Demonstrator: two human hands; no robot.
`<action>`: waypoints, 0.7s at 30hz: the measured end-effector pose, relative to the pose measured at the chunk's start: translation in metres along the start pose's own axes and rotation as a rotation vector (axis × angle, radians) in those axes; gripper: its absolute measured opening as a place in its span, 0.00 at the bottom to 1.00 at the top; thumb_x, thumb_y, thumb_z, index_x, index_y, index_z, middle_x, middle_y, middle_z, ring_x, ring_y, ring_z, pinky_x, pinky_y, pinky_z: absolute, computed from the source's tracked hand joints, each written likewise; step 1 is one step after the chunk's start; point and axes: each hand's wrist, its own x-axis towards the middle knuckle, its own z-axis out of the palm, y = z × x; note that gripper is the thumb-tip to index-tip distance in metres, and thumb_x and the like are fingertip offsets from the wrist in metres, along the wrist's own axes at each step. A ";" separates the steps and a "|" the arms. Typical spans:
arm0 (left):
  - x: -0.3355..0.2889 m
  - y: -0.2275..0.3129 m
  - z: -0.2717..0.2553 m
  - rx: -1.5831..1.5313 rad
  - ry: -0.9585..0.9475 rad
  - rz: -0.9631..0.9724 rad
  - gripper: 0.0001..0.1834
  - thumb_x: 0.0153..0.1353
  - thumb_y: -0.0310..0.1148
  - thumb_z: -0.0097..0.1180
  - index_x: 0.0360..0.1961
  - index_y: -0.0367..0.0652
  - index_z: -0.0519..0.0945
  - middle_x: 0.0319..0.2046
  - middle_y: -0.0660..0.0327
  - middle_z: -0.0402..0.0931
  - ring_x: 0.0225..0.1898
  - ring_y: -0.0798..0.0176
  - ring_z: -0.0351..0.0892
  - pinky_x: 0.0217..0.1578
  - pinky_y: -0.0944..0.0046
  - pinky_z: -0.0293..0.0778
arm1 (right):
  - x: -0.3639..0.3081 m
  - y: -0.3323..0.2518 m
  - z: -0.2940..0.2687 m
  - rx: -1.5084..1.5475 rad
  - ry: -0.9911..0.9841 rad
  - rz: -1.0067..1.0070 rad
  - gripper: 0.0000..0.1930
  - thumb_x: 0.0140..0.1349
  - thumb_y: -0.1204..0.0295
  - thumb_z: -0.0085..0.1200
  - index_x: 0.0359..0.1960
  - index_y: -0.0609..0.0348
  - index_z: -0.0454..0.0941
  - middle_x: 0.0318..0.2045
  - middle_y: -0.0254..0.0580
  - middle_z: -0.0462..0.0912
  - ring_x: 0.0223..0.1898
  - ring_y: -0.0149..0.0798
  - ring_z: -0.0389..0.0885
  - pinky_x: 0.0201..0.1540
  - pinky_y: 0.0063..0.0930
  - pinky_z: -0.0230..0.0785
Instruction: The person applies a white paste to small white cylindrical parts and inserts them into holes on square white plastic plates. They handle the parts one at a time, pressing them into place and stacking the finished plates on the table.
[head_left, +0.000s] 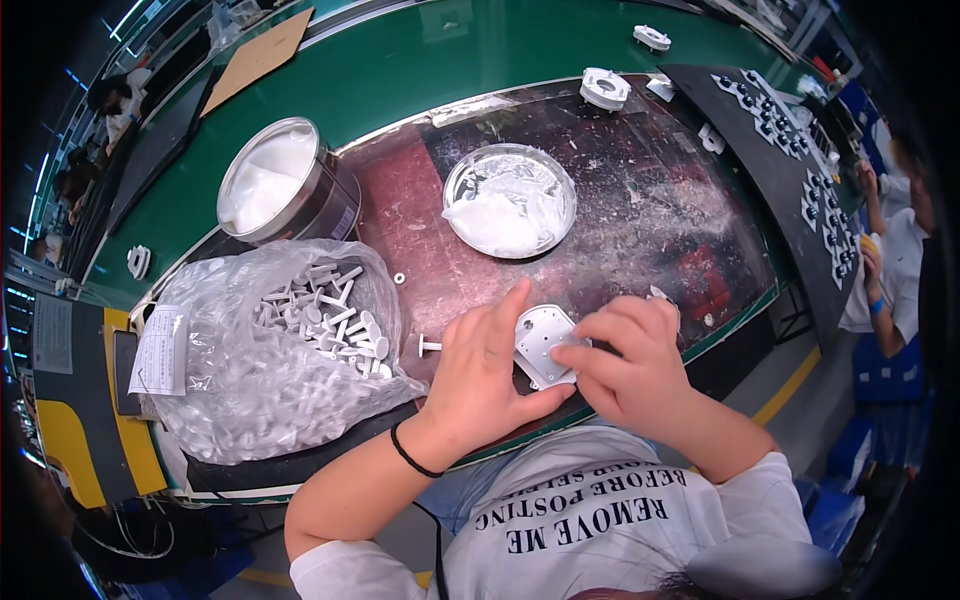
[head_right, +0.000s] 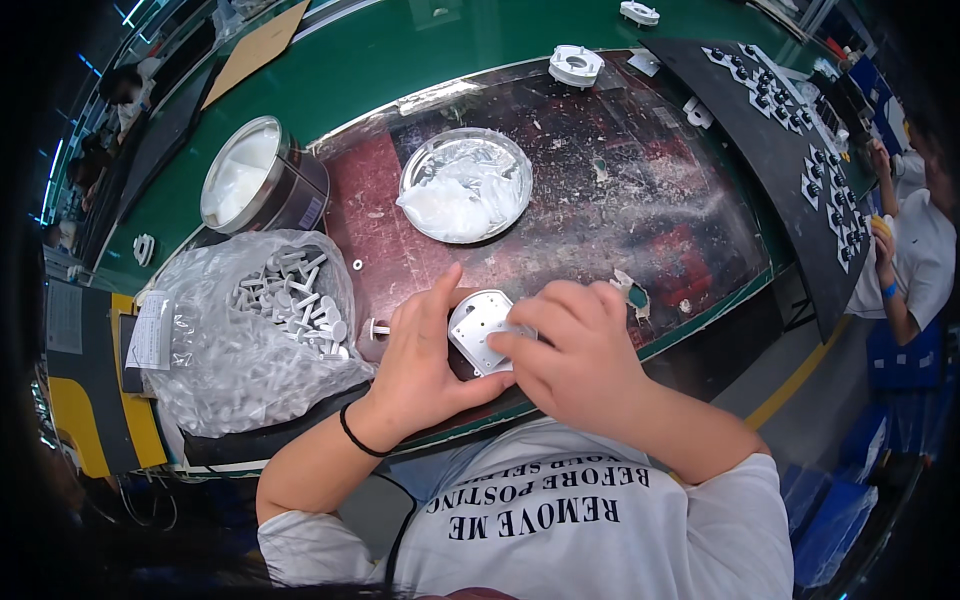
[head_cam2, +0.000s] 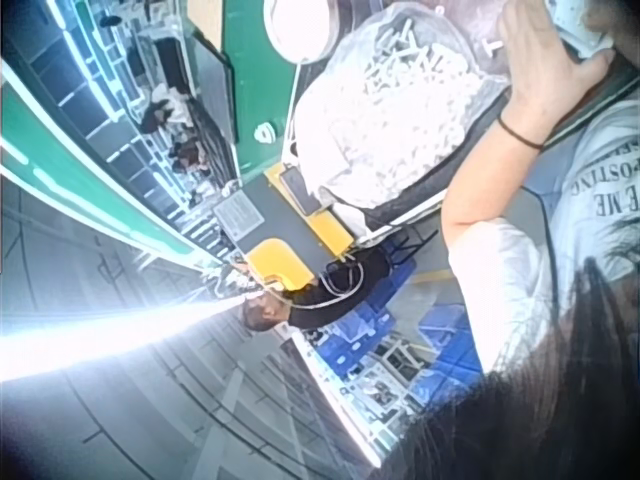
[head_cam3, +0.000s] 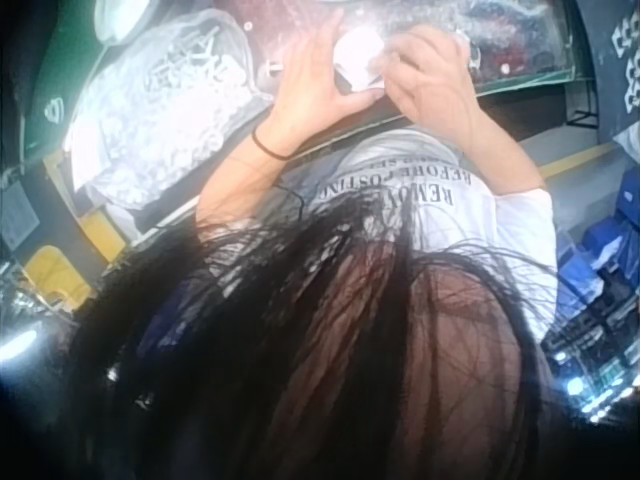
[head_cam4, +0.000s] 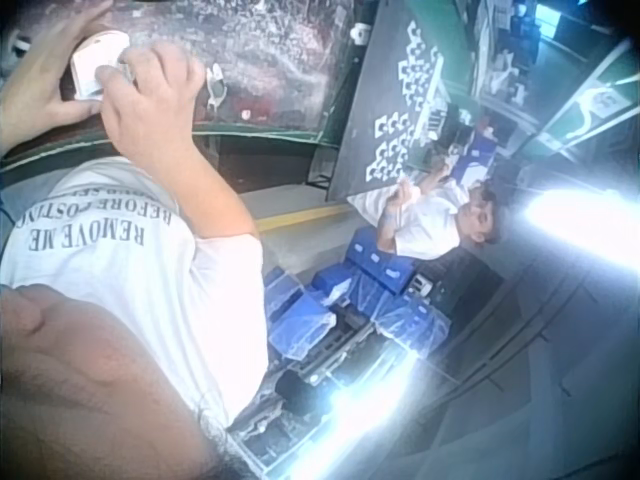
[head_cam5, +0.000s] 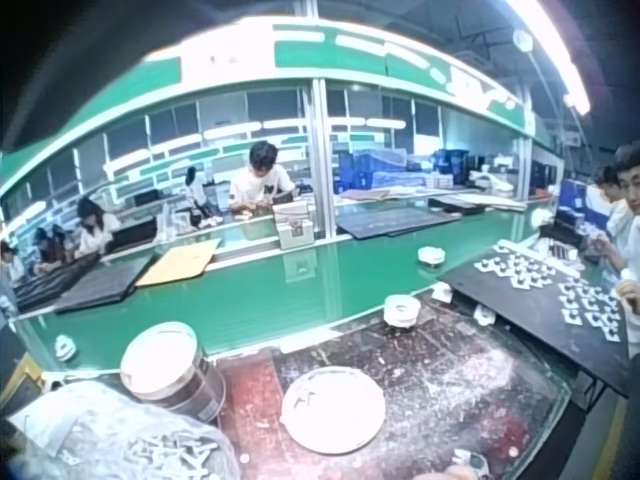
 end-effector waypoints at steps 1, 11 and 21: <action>0.000 0.000 0.000 0.001 0.000 0.002 0.56 0.40 0.46 0.69 0.64 0.33 0.50 0.48 0.50 0.70 0.49 0.48 0.68 0.52 0.50 0.59 | 0.000 -0.002 0.000 -0.066 0.017 -0.044 0.14 0.45 0.71 0.57 0.37 0.48 0.81 0.39 0.28 0.76 0.44 0.35 0.71 0.47 0.41 0.54; -0.001 0.001 0.000 -0.021 0.002 -0.005 0.56 0.40 0.44 0.69 0.66 0.39 0.50 0.52 0.49 0.67 0.50 0.46 0.67 0.52 0.50 0.60 | 0.017 0.006 -0.015 -0.167 -0.171 -0.310 0.15 0.47 0.69 0.54 0.39 0.54 0.78 0.45 0.31 0.78 0.52 0.34 0.71 0.59 0.45 0.51; 0.000 0.000 0.001 -0.026 -0.003 -0.014 0.55 0.39 0.42 0.69 0.66 0.40 0.51 0.52 0.50 0.67 0.50 0.48 0.67 0.51 0.50 0.61 | 0.007 0.009 -0.007 -0.203 -0.125 -0.333 0.17 0.48 0.68 0.55 0.43 0.50 0.78 0.46 0.30 0.77 0.50 0.30 0.71 0.60 0.46 0.51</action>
